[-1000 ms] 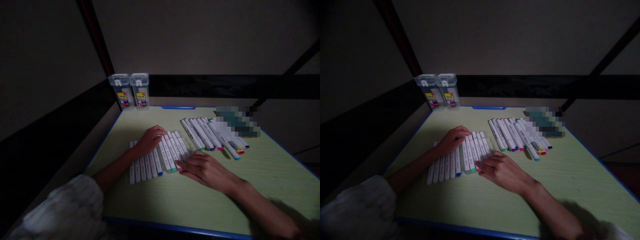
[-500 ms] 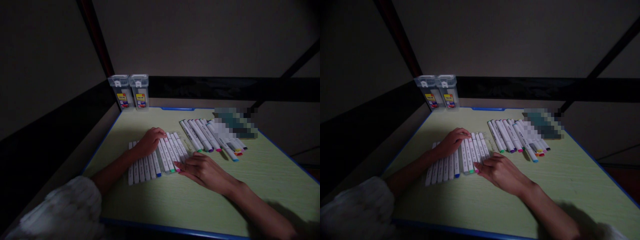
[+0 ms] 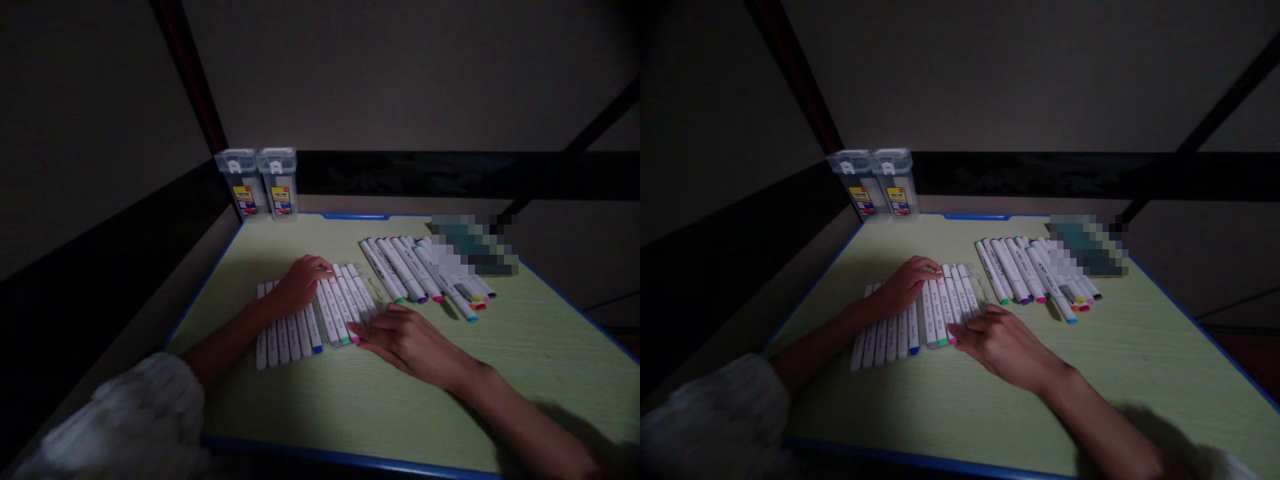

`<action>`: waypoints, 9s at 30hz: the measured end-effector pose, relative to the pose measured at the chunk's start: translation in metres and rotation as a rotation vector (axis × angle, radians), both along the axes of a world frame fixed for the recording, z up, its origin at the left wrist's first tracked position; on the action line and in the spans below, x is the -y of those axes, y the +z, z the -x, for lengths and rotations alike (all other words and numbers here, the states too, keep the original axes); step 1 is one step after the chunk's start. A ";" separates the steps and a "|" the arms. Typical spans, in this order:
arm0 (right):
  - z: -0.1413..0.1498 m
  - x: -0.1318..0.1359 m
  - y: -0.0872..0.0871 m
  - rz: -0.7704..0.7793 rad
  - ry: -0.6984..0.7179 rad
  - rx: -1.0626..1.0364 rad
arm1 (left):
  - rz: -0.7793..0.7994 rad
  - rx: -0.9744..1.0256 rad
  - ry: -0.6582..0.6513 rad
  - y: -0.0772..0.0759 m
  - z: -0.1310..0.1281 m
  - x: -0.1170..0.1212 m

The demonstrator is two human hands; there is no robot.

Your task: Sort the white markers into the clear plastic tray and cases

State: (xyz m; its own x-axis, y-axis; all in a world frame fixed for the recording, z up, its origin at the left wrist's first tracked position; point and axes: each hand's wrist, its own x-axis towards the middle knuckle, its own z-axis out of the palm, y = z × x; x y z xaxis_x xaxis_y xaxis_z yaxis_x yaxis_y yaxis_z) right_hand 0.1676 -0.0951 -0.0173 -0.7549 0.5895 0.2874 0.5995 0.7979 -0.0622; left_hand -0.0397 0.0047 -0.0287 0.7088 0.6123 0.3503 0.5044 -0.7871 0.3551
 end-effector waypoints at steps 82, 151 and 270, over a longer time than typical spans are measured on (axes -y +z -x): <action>-0.007 0.000 -0.002 -0.202 -0.129 -0.027 | 0.111 0.088 -0.015 0.002 0.001 -0.001; -0.006 0.001 0.000 -0.167 -0.140 0.077 | 0.137 0.065 -0.010 0.004 0.000 0.000; -0.001 -0.004 -0.017 0.084 -0.251 -0.054 | 1.296 0.804 0.248 0.033 0.075 -0.042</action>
State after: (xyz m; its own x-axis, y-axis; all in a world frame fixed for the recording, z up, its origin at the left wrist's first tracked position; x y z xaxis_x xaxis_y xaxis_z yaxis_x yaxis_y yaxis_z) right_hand 0.1687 -0.0915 -0.0339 -0.5670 0.7798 0.2654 0.7719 0.6155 -0.1594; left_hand -0.1149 0.0465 0.0045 0.4379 0.8576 -0.2698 -0.0814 0.3367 0.9381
